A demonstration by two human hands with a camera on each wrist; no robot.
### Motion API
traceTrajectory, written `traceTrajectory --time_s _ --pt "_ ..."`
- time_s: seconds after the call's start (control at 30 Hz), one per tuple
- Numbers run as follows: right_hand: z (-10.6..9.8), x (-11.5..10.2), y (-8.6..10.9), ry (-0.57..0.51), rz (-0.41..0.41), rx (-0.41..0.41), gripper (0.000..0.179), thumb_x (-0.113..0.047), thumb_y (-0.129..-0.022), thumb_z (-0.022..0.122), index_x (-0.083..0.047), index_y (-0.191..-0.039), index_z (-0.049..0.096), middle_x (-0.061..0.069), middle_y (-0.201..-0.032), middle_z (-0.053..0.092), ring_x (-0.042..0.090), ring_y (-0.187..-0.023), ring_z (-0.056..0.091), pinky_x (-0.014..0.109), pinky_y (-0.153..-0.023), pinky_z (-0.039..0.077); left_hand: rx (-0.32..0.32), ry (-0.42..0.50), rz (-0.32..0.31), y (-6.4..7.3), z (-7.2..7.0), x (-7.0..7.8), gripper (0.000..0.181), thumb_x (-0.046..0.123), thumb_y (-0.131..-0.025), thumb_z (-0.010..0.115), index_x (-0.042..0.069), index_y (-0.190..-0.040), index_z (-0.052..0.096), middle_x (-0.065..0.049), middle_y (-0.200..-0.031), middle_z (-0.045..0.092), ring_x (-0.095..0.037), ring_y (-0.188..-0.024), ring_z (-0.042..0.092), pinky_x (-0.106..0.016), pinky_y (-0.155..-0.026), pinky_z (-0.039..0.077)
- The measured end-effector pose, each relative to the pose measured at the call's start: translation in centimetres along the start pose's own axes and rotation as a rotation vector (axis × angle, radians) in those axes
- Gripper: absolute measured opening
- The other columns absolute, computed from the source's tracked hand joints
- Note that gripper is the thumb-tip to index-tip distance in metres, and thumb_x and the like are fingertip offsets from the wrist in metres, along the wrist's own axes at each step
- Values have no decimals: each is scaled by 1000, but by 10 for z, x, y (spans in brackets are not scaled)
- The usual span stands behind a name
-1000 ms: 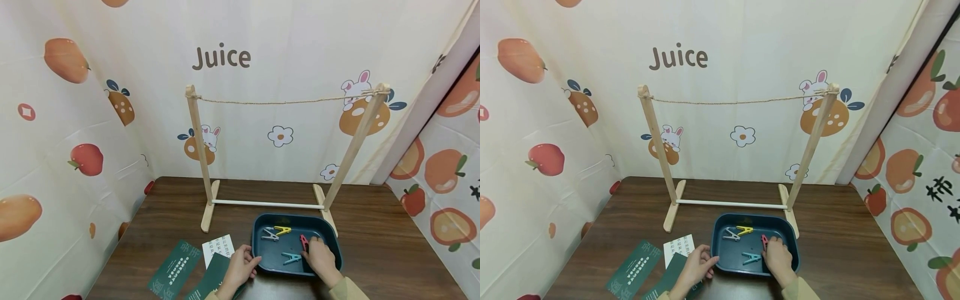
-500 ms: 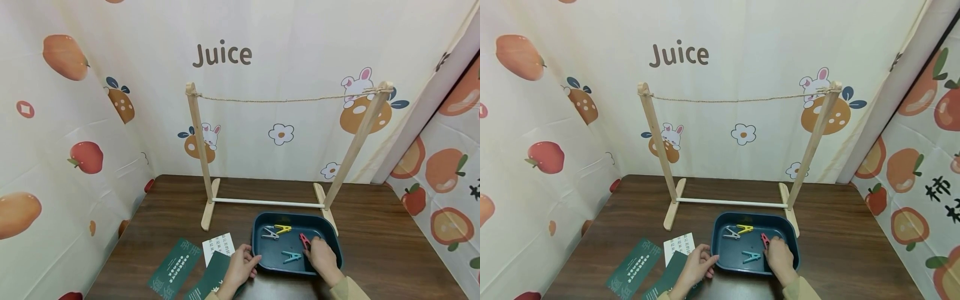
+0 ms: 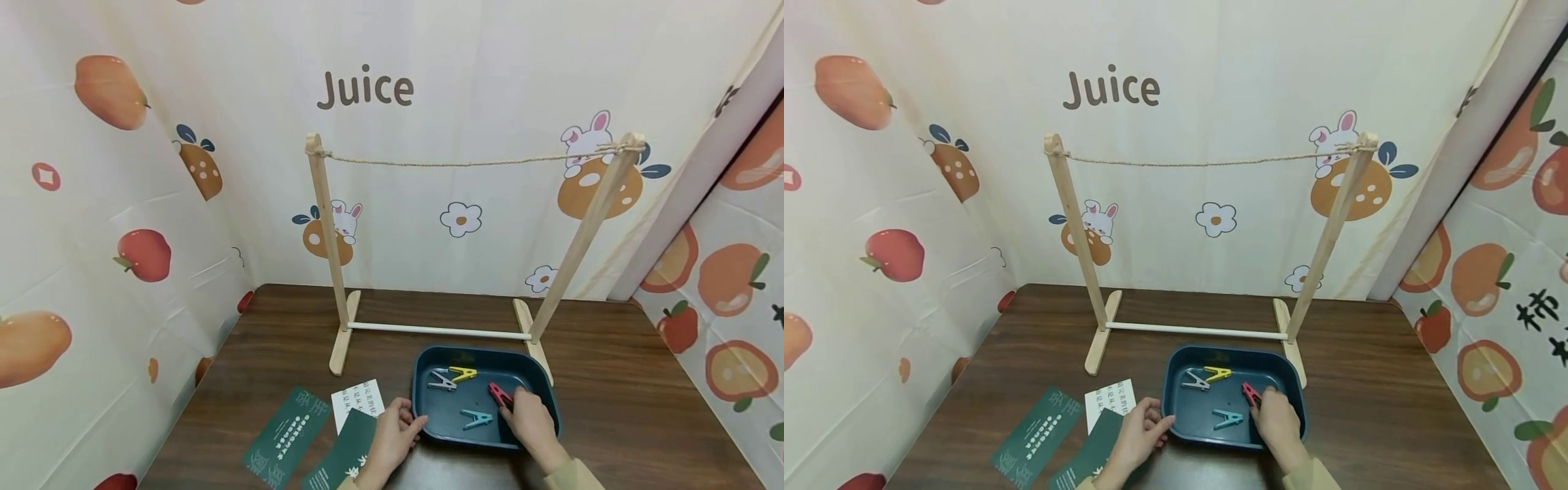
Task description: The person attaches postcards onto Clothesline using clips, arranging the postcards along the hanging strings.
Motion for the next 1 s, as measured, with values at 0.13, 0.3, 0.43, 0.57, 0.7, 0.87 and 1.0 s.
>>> traceTrajectory --time_s 0.13,0.3,0.43,0.57,0.7,0.87,1.0 --pt "-2 0 4 -17 0 15 24 -16 -75 68 3 -81 54 6 -66 48 17 -55 46 32 -47 38 9 -72 0 1 -1 -2 29 16 -80 67 -5 -94 53 2 -66 52 -9 -52 53 -20 -46 43" --pt "-6 -1 7 -69 -18 75 25 -15 -74 69 4 -85 57 5 -64 46 17 -54 43 30 -46 35 50 -140 60 3 -10 1 26 20 -80 66 -1 -91 56 -1 -73 55 -11 -59 54 -24 -53 44" --pt "-10 -3 9 -114 -39 107 26 -14 -73 69 5 -87 59 5 -66 46 17 -55 43 29 -47 35 102 -228 112 7 -20 0 26 19 -78 68 -1 -91 57 -6 -81 56 -20 -69 55 -28 -61 45" --pt "-12 -4 11 -139 -62 132 25 -14 -72 70 4 -87 61 5 -70 51 16 -59 46 31 -51 38 141 -308 131 11 -31 -3 25 14 -76 69 -1 -92 57 -7 -86 54 -25 -73 53 -29 -64 43" --pt "-14 -6 15 -150 -80 161 25 -15 -71 71 3 -87 63 5 -70 53 16 -60 47 30 -53 39 166 -393 122 15 -42 -8 28 14 -74 71 -2 -92 56 -7 -86 52 -24 -75 52 -30 -65 43" --pt "-17 -8 20 -177 -100 193 25 -15 -70 71 2 -88 64 4 -70 53 14 -59 45 28 -52 37 164 -483 57 20 -55 -15 34 15 -71 73 -4 -93 55 -9 -87 52 -25 -79 52 -37 -70 44" --pt "-19 -9 24 -196 -117 227 25 -15 -70 72 0 -88 65 3 -70 53 13 -60 46 27 -52 37 124 -518 -38 20 -65 -23 40 17 -69 75 -6 -96 55 -12 -87 50 -28 -81 51 -41 -71 44"
Point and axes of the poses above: each hand's wrist, its own y-axis away from the middle knuckle, its own z-axis out of the palm, x = y × z, the point moved 5 cm from there along -y, towards the middle knuckle
